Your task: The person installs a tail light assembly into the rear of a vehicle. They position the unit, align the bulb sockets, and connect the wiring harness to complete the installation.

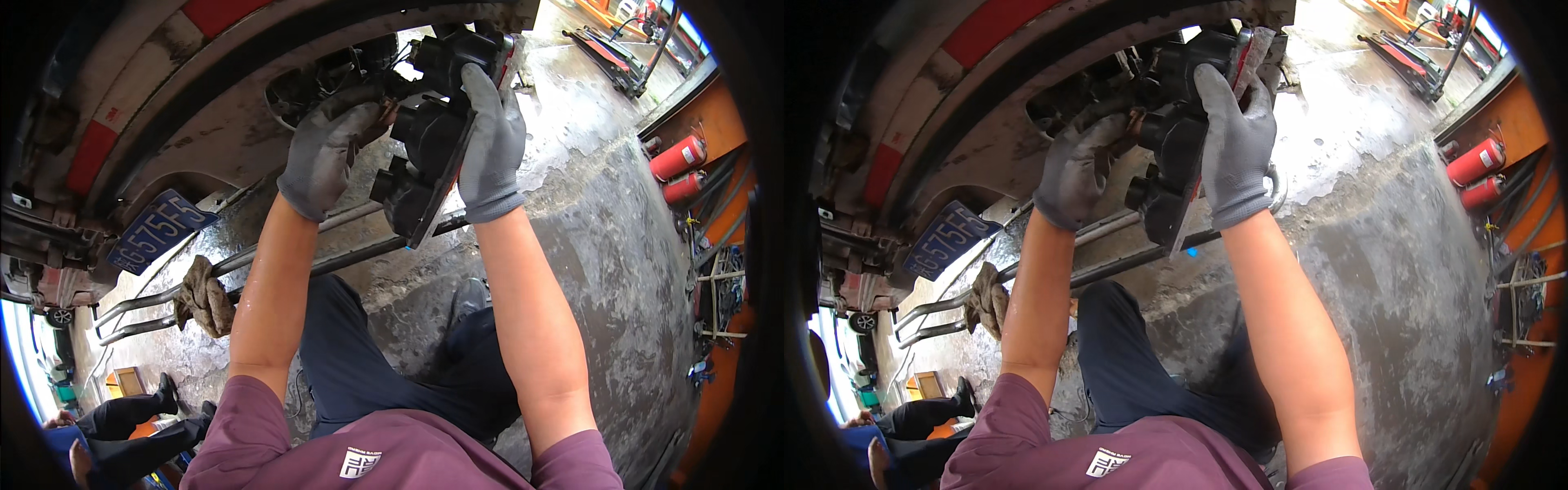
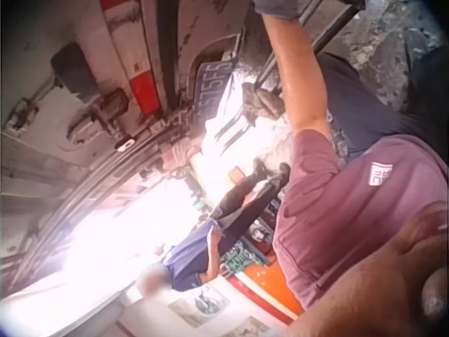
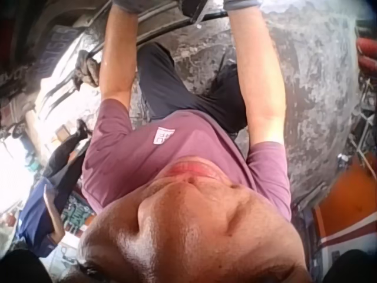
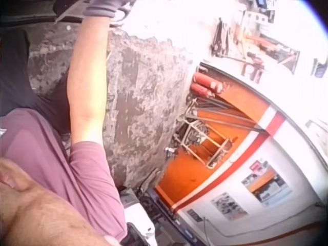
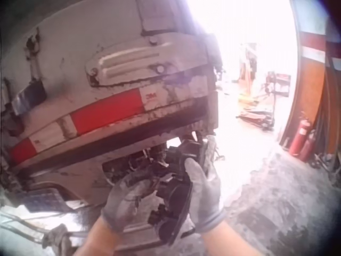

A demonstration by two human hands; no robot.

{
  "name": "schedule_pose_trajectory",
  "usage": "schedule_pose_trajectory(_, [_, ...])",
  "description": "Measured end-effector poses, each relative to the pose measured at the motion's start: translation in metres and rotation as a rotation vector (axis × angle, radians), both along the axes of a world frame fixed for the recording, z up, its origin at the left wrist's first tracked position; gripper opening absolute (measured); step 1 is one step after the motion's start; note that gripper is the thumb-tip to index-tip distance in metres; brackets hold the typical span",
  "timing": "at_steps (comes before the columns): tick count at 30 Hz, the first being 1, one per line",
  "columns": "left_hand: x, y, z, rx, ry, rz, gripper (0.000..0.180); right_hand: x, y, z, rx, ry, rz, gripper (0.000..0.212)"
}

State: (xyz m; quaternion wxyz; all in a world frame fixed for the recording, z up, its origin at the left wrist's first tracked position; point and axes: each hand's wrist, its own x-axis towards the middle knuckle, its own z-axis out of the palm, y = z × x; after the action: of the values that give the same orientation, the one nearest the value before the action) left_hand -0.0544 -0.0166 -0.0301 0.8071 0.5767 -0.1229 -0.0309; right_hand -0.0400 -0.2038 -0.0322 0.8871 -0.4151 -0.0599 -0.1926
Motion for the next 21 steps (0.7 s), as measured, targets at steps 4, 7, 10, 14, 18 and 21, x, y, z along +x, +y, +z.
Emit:
schedule_pose_trajectory(4, [0.0, -0.002, 0.0, 0.004, 0.061, -0.003, 0.032, 0.0, -0.002, 0.001, 0.037, 0.014, 0.014, 0.037])
schedule_pose_trajectory(7, [0.001, 0.001, 0.004, 0.185, -0.005, 0.038, 0.034, -0.001, -0.003, 0.001, 0.037, 0.096, -0.002, 0.037])
schedule_pose_trajectory(10, [0.009, 0.007, -0.003, 0.163, -0.04, -0.025, 0.035, 0.012, 0.0, -0.01, 0.201, 0.105, 0.037, 0.038])
schedule_pose_trajectory(14, [0.011, 0.011, 0.007, 0.165, 0.047, -0.032, 0.035, 0.012, 0.005, -0.004, 0.194, 0.134, 0.018, 0.039])
schedule_pose_trajectory(18, [0.008, 0.009, 0.011, 0.121, 0.111, -0.028, 0.035, 0.001, 0.002, 0.008, 0.008, 0.083, -0.014, 0.04])
schedule_pose_trajectory(21, [0.008, 0.011, 0.008, 0.124, 0.145, 0.007, 0.036, 0.004, 0.005, 0.007, -0.043, 0.016, -0.016, 0.039])
